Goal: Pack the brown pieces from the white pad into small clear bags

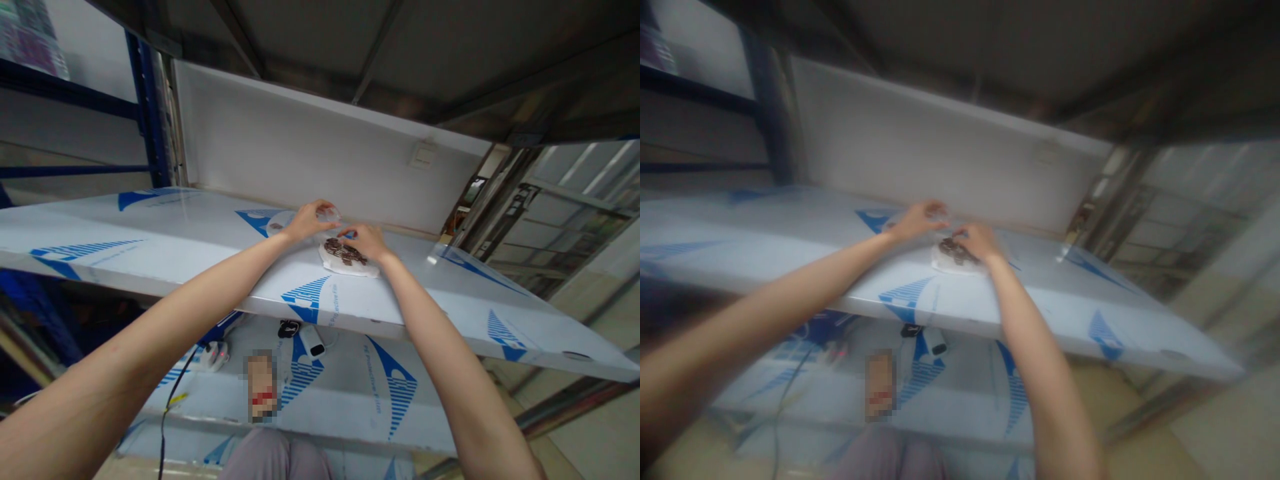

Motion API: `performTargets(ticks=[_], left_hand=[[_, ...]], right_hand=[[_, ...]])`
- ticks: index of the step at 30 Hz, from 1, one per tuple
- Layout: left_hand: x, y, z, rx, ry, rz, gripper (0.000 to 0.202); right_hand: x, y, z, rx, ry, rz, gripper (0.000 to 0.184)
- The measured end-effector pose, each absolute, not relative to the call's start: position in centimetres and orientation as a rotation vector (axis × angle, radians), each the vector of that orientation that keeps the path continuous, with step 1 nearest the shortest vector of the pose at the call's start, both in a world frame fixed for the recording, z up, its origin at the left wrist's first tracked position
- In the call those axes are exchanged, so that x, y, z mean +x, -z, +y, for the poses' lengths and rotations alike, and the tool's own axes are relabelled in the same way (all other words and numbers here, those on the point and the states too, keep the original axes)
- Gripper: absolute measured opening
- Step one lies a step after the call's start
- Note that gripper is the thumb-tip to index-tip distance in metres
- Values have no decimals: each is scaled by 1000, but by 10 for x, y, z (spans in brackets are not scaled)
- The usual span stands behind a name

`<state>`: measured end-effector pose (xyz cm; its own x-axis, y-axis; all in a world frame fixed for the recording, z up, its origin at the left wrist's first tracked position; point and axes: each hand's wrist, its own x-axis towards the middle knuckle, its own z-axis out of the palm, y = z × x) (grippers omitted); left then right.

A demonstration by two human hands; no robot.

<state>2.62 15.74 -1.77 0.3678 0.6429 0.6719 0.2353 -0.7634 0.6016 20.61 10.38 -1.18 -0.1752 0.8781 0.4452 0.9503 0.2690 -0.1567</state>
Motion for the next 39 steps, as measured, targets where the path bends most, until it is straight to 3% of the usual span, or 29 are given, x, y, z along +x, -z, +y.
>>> performTargets(ticks=[6, 14, 18, 25, 32, 39], left_hand=[[26, 20, 161, 2217, -1355, 773, 45], [26, 18, 153, 2263, -1278, 766, 45], [30, 17, 145, 2315, -1224, 703, 42], [29, 18, 152, 2306, -1262, 719, 39], [27, 19, 155, 2314, -1244, 745, 40], [25, 19, 155, 2297, -1217, 760, 44]], right_hand=[[199, 19, 102, -1735, 280, -2220, 15], [209, -2, 102, -1451, 87, -1734, 23], [204, -4, 101, -1409, 87, -1745, 20], [213, 1, 105, -1575, 217, -1695, 26], [212, 12, 98, -2029, 311, -2141, 19], [210, 16, 103, -2003, 352, -2144, 19]])
